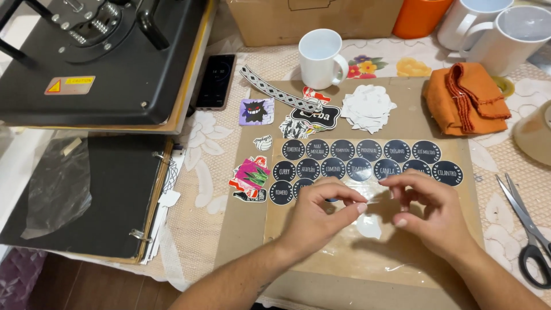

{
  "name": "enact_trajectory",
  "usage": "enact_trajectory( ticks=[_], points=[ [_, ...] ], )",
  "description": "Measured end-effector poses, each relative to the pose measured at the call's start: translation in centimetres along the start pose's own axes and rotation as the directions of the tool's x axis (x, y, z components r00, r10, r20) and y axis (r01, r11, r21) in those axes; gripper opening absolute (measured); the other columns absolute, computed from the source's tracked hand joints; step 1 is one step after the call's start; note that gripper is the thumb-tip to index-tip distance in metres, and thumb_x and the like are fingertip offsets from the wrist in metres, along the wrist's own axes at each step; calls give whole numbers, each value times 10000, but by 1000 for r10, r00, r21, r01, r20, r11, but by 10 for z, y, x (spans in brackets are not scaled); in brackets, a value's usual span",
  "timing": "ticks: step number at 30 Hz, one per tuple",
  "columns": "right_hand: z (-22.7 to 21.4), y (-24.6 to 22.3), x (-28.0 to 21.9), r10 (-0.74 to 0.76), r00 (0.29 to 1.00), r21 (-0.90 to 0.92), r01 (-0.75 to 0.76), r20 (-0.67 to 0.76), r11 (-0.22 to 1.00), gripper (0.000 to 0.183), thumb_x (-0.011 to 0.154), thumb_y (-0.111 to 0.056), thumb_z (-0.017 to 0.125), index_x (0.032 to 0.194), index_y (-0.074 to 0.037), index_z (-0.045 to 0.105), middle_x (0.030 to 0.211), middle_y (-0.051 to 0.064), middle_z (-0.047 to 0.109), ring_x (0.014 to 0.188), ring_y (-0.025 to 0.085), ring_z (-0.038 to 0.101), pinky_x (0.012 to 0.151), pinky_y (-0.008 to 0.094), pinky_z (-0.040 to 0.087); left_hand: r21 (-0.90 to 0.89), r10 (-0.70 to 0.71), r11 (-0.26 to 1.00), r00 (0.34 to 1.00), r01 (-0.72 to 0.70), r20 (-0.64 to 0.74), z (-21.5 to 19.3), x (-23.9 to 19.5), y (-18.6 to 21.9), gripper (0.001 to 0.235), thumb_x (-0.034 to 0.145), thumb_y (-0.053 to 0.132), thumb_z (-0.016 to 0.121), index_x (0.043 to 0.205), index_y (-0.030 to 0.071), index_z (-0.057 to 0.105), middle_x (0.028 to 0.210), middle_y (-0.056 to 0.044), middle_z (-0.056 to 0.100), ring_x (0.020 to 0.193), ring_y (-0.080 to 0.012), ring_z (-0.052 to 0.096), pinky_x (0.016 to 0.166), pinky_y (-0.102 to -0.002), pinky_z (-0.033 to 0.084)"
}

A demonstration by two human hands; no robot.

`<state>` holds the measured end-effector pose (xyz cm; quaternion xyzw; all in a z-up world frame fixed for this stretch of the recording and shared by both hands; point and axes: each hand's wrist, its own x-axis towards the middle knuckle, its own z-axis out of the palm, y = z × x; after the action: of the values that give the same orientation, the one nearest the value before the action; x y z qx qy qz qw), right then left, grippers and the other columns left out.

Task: Peeling various small stickers from a backing sheet and placing them onto a surface, occasionally using scissors to trim them.

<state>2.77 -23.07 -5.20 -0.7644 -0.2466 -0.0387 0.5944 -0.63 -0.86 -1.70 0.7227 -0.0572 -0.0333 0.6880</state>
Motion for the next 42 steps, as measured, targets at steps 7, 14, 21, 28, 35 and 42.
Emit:
enact_trajectory(
  ticks=[7,14,21,28,35,42],
  points=[
    [14,-23,4,24,997,-43,-27,-78,999,112,765,-103,792,870,-67,784,651,24,646,590,96,520,531,219,392,111,49,993,999,-47,-11,2,-1,-4,49,871,160,760,915,176,776,839,59,677,889,-50,556,533,-200,365],
    [21,-29,1,-73,969,-192,27,-237,981,74,796,-15,791,864,-37,771,690,65,700,565,101,493,559,212,397,295,132,949,990,-111,-54,4,-3,9,220,899,154,699,1106,158,773,962,22,734,945,-102,589,612,-198,506],
    [20,-34,1,-154,956,-258,88,-250,962,24,817,-28,777,823,-30,754,744,72,725,588,122,529,557,226,417,156,-89,982,991,104,-98,-6,1,17,557,808,266,769,1343,201,629,960,70,684,993,-71,641,625,-210,497],
    [19,-31,3,-27,975,-174,-12,-219,985,46,811,-51,778,856,-42,778,741,62,730,586,97,529,567,211,415,230,233,948,972,-219,-36,-6,6,0,67,851,165,790,912,141,773,922,-6,703,941,-143,623,869,-284,464],
    [-50,-41,6,225,955,-630,-296,-193,718,613,799,-231,796,1400,-237,671,967,-10,790,717,81,695,773,259,504,93,120,990,988,-111,-98,-10,11,2,32,830,124,778,831,92,777,855,-24,731,858,-128,675,834,-270,543],
    [-138,62,-142,192,932,-933,-336,-309,128,432,764,-360,731,1176,-229,739,1138,-62,765,1054,194,737,936,350,545,-163,67,983,995,-79,-80,-12,15,-12,101,838,102,781,922,46,793,894,-61,732,871,-141,662,807,-247,520]
  ],
)
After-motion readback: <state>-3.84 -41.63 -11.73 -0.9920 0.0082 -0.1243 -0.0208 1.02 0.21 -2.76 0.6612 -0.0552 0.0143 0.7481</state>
